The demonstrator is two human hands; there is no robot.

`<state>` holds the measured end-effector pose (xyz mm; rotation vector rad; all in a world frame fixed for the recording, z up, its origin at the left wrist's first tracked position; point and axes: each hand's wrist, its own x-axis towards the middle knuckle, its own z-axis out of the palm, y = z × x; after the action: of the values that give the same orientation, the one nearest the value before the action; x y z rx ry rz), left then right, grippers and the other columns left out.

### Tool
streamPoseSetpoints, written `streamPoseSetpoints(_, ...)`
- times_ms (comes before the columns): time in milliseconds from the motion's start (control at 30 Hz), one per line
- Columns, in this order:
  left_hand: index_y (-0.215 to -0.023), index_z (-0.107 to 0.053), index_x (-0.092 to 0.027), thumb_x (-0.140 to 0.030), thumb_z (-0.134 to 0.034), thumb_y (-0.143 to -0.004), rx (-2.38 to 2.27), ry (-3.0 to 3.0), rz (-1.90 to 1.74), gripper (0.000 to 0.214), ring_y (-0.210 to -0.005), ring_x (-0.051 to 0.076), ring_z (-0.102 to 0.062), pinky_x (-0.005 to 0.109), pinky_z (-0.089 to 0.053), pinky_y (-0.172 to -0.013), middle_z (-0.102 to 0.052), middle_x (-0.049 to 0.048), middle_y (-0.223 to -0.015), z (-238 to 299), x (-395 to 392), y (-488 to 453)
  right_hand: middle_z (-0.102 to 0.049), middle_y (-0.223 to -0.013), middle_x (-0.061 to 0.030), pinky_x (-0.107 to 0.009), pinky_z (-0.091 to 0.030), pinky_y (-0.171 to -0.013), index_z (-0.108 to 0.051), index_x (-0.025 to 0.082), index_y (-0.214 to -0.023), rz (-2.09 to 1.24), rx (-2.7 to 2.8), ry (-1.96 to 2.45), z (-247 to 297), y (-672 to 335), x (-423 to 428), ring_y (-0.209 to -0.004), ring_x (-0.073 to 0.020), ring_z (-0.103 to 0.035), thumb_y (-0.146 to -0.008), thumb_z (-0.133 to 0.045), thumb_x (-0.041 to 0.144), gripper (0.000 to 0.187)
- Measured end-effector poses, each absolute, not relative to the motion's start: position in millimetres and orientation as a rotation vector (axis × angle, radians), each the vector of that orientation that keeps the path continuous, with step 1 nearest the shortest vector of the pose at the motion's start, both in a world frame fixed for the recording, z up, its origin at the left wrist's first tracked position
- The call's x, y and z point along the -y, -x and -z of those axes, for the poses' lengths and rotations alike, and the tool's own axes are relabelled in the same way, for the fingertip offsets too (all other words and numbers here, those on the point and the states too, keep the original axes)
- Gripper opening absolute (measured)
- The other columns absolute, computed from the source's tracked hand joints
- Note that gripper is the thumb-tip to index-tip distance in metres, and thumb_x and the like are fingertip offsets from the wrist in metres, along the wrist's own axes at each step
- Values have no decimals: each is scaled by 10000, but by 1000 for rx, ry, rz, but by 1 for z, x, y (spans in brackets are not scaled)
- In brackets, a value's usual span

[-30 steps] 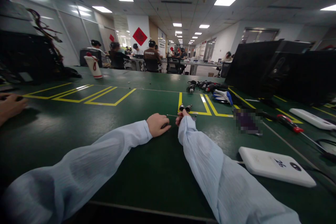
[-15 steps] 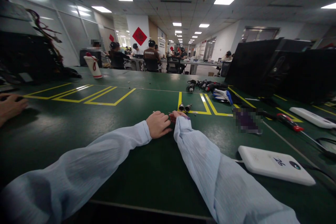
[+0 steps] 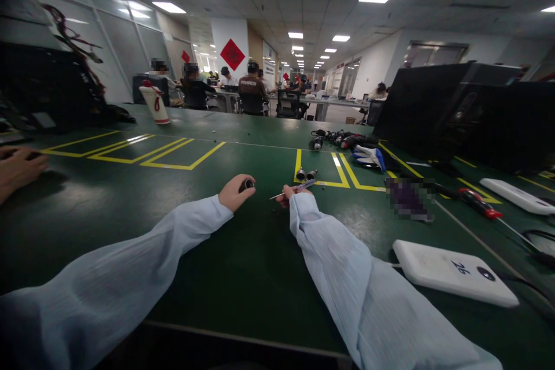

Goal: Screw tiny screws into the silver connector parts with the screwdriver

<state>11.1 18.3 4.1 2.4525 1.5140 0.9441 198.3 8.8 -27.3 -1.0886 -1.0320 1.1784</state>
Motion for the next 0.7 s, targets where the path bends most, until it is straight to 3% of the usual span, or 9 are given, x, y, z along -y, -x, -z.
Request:
streamPoseSetpoints(267, -923, -523, -104, -375, -453, -754, -1466, -2387, -1084, 327, -868, 218, -523, 362, -426, -786, -548, 106, -902, 6, -25, -6, -649, -557, 32, -165, -460, -493, -569, 177, -717, -1233, 999, 1029, 30, -195, -1, -471, -58, -581, -772, -533, 195, 69)
streamPoseSetpoints(433, -941, -525, -114, -381, -469, -757, -1392, -2460, -1217, 329, -868, 212, -530, 347, -423, -789, -567, 101, -902, 9, -31, -7, -675, -637, 4, -226, -484, -611, -594, 179, -736, -1287, 1060, 971, 34, -173, -3, -572, -93, -616, -742, -574, 281, 104)
streamPoseSetpoints(700, -943, -571, -134, -380, -553, -718, -1442, -2586, -1231, 334, -878, 233, -541, 383, -399, -809, -609, 97, -898, 7, -31, -6, -682, -691, -13, -208, -480, -559, -595, 186, -787, -1330, 1037, 961, 25, -167, -1, -566, -86, -616, -766, -547, 326, 150)
